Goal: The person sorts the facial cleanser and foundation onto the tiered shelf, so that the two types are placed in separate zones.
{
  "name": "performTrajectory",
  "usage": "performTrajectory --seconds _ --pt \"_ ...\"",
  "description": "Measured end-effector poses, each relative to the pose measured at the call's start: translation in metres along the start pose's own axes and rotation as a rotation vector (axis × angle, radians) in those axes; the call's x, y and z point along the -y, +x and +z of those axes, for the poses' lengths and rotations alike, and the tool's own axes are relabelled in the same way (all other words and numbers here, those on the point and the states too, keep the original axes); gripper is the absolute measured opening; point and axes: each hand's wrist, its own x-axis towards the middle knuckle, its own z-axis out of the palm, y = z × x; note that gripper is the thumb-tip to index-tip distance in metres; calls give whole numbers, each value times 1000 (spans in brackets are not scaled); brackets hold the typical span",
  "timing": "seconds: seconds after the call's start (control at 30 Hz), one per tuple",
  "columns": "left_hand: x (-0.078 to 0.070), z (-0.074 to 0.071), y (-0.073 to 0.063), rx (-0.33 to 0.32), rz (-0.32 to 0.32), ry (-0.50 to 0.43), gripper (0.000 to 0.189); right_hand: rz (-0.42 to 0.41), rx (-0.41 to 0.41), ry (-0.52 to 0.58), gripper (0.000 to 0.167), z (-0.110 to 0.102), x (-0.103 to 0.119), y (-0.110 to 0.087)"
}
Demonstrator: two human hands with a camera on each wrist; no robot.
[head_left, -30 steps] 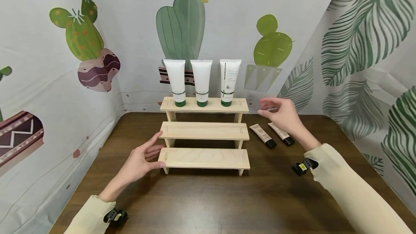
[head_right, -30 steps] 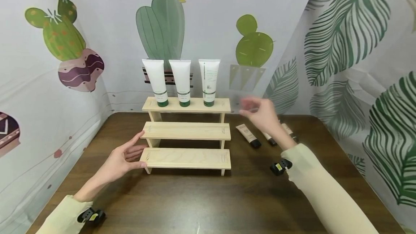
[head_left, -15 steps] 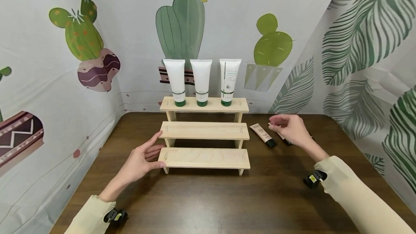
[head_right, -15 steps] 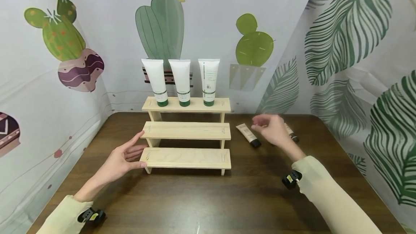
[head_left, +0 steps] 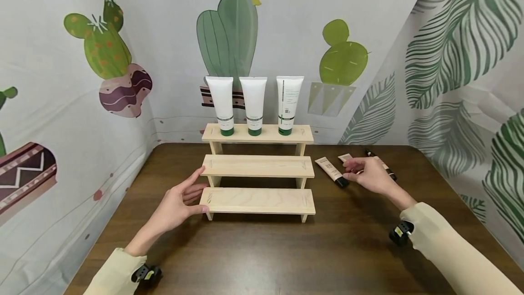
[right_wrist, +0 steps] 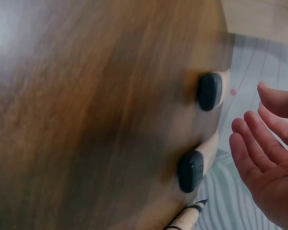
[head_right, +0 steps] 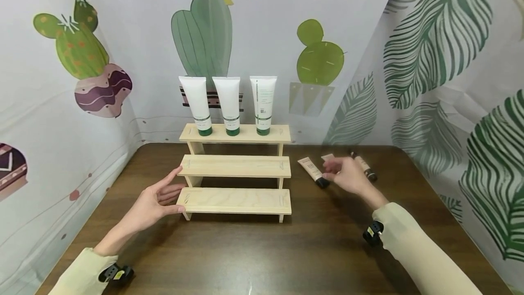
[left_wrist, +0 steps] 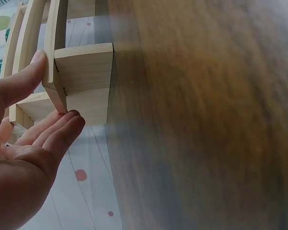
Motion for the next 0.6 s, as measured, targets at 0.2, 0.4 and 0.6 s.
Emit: performTrajectory --seconds 0.2,0.4,0.6 --pt "1 0 1 4 10 4 108 -5 28 -48 31 -3 -18 3" --pt "1 -1 1 2 3 5 108 1 64 -55 33 -1 -24 8" --pt "1 -1 1 4 -6 0 108 22 126 -45 40 1 -26 14"
